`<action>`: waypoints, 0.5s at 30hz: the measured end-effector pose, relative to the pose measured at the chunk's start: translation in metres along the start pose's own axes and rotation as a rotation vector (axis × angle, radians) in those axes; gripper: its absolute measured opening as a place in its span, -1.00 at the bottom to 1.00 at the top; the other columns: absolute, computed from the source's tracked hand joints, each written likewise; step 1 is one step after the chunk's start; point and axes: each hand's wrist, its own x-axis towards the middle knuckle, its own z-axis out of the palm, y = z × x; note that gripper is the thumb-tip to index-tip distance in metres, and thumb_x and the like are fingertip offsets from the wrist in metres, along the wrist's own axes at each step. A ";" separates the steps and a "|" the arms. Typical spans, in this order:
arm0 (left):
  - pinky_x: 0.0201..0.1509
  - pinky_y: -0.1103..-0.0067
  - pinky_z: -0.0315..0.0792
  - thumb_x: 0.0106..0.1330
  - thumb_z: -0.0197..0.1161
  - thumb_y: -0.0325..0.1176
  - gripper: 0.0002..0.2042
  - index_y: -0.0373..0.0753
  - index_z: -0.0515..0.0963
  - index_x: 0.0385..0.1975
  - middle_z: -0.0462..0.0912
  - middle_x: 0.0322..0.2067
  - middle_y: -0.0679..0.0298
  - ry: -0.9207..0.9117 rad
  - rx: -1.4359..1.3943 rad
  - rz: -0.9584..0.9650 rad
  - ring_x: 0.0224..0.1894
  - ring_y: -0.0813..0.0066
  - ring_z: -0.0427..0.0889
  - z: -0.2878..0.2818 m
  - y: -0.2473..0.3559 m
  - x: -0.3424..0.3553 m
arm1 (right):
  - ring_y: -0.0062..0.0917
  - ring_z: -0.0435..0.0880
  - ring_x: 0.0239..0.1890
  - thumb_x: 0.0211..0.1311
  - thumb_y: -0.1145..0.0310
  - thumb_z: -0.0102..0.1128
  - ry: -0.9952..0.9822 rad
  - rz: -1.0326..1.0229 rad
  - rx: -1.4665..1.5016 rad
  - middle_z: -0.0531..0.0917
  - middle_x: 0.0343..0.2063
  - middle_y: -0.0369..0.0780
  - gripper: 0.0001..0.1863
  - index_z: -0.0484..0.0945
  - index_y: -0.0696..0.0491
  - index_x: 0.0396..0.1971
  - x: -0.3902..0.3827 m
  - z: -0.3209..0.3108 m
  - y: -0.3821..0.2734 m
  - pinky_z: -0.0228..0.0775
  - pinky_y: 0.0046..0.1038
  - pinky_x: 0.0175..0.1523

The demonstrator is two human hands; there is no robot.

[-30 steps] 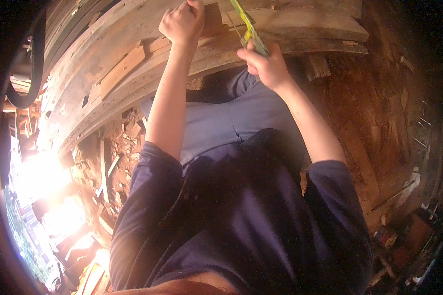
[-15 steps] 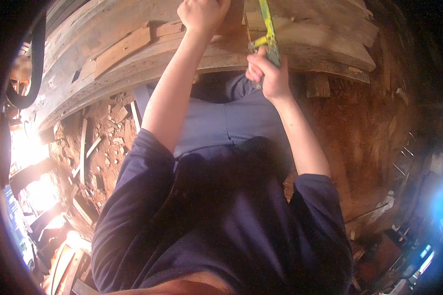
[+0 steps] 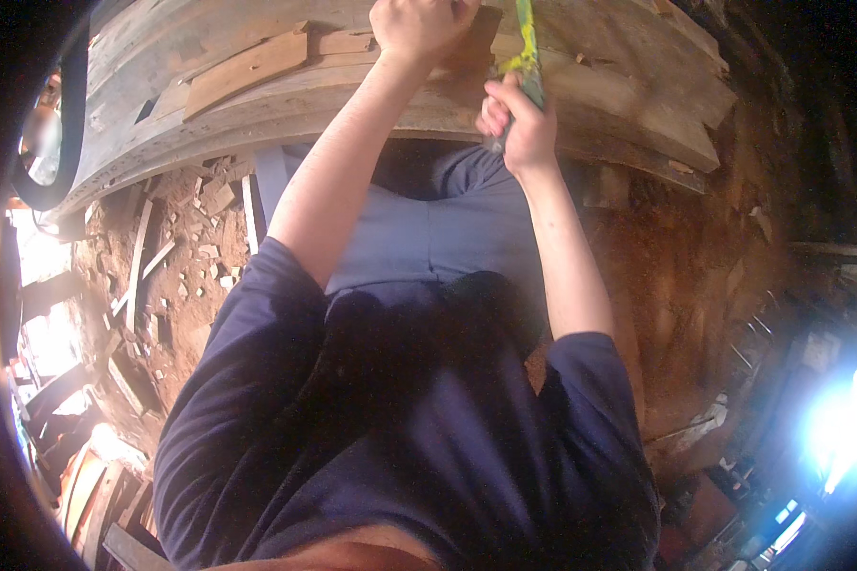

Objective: The person uses a hand saw to cut small pieces of wood on a workbench. They repeatedly position the wood, saw through it, and set the cut pieces aside.

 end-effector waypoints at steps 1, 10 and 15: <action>-0.50 0.30 0.54 0.25 0.27 -0.23 -0.66 -0.09 0.53 -0.80 0.61 -0.73 0.18 0.020 -0.020 -0.001 -0.64 0.16 0.62 0.000 -0.001 0.001 | -0.72 0.21 -0.67 0.34 0.40 0.18 0.037 -0.015 -0.078 0.25 -0.71 -0.45 -0.62 0.20 -0.12 -0.61 0.004 0.000 0.003 0.07 -0.54 -0.48; -0.51 0.27 0.55 0.24 0.27 -0.22 -0.67 -0.08 0.54 -0.80 0.62 -0.73 0.18 0.009 0.000 -0.016 -0.64 0.15 0.62 0.005 -0.004 0.002 | -0.67 0.25 -0.67 0.28 0.46 0.14 0.001 0.063 -0.005 0.25 -0.72 -0.41 -0.63 0.18 -0.12 -0.64 -0.058 -0.010 0.013 0.07 -0.54 -0.53; -0.48 0.28 0.57 0.25 0.26 -0.22 -0.67 -0.08 0.55 -0.78 0.64 -0.70 0.19 -0.023 0.014 0.008 -0.61 0.16 0.64 0.001 -0.004 -0.002 | -0.68 0.26 -0.68 0.32 0.42 0.20 0.043 0.081 0.057 0.25 -0.71 -0.43 -0.63 0.24 -0.12 -0.62 -0.005 -0.009 -0.002 0.13 -0.51 -0.47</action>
